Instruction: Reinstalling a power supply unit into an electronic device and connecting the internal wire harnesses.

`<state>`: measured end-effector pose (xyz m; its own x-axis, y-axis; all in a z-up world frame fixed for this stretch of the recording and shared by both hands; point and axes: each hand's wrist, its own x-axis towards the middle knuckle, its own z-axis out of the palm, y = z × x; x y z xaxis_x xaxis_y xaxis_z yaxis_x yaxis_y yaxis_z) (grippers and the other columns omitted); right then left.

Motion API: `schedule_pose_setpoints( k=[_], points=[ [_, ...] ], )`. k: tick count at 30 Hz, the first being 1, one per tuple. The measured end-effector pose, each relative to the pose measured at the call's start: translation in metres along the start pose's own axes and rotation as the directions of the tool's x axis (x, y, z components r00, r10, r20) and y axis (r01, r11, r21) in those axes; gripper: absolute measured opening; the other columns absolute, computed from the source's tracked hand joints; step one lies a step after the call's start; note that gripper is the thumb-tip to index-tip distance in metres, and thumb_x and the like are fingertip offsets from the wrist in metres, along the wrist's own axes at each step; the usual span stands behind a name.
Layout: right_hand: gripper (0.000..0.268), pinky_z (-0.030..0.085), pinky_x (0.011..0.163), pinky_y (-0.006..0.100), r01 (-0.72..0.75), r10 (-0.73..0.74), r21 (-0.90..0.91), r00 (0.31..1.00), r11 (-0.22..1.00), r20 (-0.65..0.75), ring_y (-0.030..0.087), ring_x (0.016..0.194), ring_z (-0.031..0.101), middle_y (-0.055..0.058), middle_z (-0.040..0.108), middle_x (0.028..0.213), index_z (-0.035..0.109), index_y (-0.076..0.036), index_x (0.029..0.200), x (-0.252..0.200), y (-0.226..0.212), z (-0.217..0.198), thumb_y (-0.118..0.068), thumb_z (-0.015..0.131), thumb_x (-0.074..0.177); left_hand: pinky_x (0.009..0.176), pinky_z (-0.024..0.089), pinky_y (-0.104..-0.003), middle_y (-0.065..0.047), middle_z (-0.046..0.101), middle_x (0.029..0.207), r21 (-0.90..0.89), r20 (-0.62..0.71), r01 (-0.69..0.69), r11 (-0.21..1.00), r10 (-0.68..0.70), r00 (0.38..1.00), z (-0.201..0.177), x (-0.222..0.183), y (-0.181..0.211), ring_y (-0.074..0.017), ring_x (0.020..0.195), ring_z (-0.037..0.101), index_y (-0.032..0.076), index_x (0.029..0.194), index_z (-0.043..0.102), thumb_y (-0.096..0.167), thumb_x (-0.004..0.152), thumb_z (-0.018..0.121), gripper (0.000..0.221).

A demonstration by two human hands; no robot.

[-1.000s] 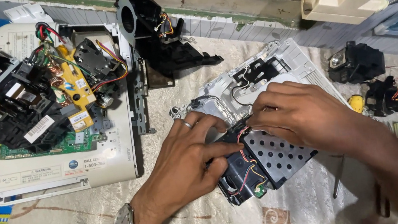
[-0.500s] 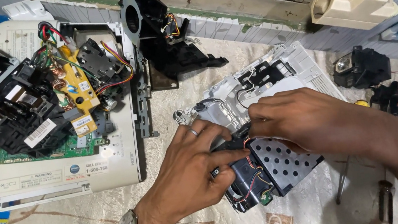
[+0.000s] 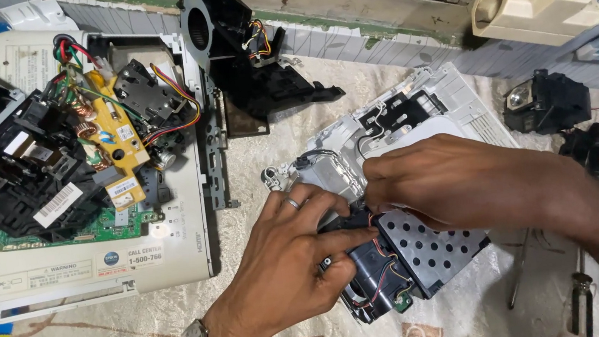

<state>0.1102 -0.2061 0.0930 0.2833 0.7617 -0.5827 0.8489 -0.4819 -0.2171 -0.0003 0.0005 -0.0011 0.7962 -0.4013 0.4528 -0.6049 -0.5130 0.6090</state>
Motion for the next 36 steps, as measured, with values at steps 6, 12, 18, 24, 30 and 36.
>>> schedule_pose_setpoints(
  k=[6,12,18,24,30,36],
  points=[
    [0.028,0.060,0.072,0.033,-0.143,0.148,0.063,0.986,0.988,-0.079,0.013,0.081,0.066,-0.005,0.061,0.094,0.062,-0.024,0.120,-0.003,-0.012,0.015,-0.012,0.059,0.095,0.080,0.038,-0.047,-0.005,0.062,0.110,0.010,-0.001,0.004,1.000,-0.004,1.000,0.001,0.000,0.000,-0.0309,0.104,0.052,0.021,0.112,0.081,0.021,0.085,0.054,0.038],
    [0.024,0.060,0.076,0.034,0.178,-0.209,-0.110,0.795,0.978,-0.569,0.018,0.080,0.062,0.002,0.061,0.099,0.066,-0.010,0.111,-0.005,0.011,0.051,-0.009,0.074,0.088,0.078,0.037,-0.045,-0.006,0.062,0.108,0.024,-0.035,-0.022,0.999,0.023,0.999,0.001,0.000,0.001,-0.0300,0.100,0.053,0.019,0.110,0.081,0.017,0.082,0.056,0.038],
    [0.013,0.056,0.061,0.030,0.219,-0.186,-0.024,0.759,0.976,-0.624,0.015,0.073,0.060,-0.001,0.058,0.088,0.069,-0.009,0.103,-0.003,0.009,0.056,-0.009,0.075,0.091,0.078,0.037,-0.045,-0.005,0.061,0.106,0.029,-0.055,-0.024,0.999,0.025,0.998,0.003,0.000,0.001,-0.0297,0.097,0.054,0.020,0.108,0.081,0.017,0.081,0.057,0.036],
    [0.012,0.061,0.072,0.029,0.180,0.056,0.371,0.838,0.911,-0.543,0.016,0.084,0.076,0.001,0.078,0.094,0.073,-0.010,0.103,-0.010,0.001,0.039,-0.013,0.069,0.092,0.080,0.038,-0.046,-0.007,0.062,0.106,0.063,-0.069,-0.022,0.998,0.027,0.997,0.005,-0.001,0.003,-0.0288,0.096,0.056,0.020,0.107,0.081,0.018,0.084,0.059,0.032],
    [0.036,0.066,0.075,0.030,0.033,0.156,0.451,0.914,0.892,-0.374,0.015,0.090,0.078,-0.004,0.079,0.106,0.075,-0.019,0.121,-0.022,0.008,0.045,-0.007,0.064,0.089,0.082,0.038,-0.047,-0.008,0.062,0.107,0.050,-0.080,-0.017,0.999,0.021,0.997,0.005,-0.001,0.004,-0.0298,0.094,0.057,0.018,0.105,0.082,0.018,0.084,0.058,0.032],
    [0.019,0.053,0.060,0.034,-0.086,0.248,0.343,0.851,0.935,-0.463,0.017,0.072,0.074,-0.003,0.071,0.093,0.074,-0.017,0.109,-0.022,-0.007,0.043,-0.023,0.069,0.093,0.084,0.039,-0.048,-0.010,0.061,0.108,0.068,-0.077,-0.027,0.997,0.032,0.997,0.003,-0.002,0.007,-0.0312,0.091,0.058,0.017,0.107,0.079,0.016,0.086,0.057,0.030]
  ],
)
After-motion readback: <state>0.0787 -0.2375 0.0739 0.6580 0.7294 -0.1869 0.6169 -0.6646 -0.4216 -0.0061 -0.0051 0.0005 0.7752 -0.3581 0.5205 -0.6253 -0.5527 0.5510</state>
